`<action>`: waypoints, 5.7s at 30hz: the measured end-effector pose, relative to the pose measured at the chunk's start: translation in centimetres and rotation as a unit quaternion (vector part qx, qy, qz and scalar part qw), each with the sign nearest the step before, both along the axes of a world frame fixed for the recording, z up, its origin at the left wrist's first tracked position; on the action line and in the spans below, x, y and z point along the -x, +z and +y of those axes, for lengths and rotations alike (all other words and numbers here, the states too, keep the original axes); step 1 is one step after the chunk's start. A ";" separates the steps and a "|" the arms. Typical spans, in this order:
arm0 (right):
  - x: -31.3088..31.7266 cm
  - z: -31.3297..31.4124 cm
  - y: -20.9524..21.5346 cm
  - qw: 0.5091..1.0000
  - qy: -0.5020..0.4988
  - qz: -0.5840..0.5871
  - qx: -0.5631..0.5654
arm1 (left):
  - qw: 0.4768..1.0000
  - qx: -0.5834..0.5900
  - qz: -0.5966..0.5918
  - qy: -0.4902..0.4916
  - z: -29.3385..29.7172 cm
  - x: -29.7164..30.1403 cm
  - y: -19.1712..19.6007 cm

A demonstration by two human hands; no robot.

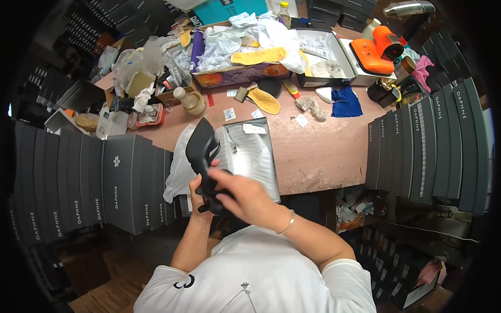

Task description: Scanning shoe barcodes, wrapping them in tissue paper, and placing them into boxes for final packaging.

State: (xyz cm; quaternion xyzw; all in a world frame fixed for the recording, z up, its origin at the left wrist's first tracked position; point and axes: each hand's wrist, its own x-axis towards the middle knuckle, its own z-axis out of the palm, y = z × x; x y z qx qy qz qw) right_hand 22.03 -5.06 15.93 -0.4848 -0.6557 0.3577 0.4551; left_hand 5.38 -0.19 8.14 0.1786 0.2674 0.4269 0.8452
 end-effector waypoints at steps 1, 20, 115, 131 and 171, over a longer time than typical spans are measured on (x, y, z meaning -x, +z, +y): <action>0.1 -0.1 -0.8 0.999 0.015 -0.005 -0.034 | 1.000 -0.010 0.007 -0.004 0.1 -0.2 -0.2; -6.1 -1.9 -10.6 0.886 0.078 0.346 0.298 | 0.986 -0.058 -0.116 -0.103 3.1 -7.2 -3.1; -8.2 -1.7 -7.7 0.975 0.009 0.045 0.218 | 0.957 -0.092 0.108 0.252 10.8 5.3 1.6; -17.9 0.5 -1.0 0.948 0.021 -0.010 0.318 | 0.869 -0.324 0.363 -0.088 7.1 -1.3 1.4; 2.8 4.2 -10.6 0.939 0.015 -0.327 -0.107 | 0.980 0.163 0.113 -0.005 -3.9 1.9 -3.1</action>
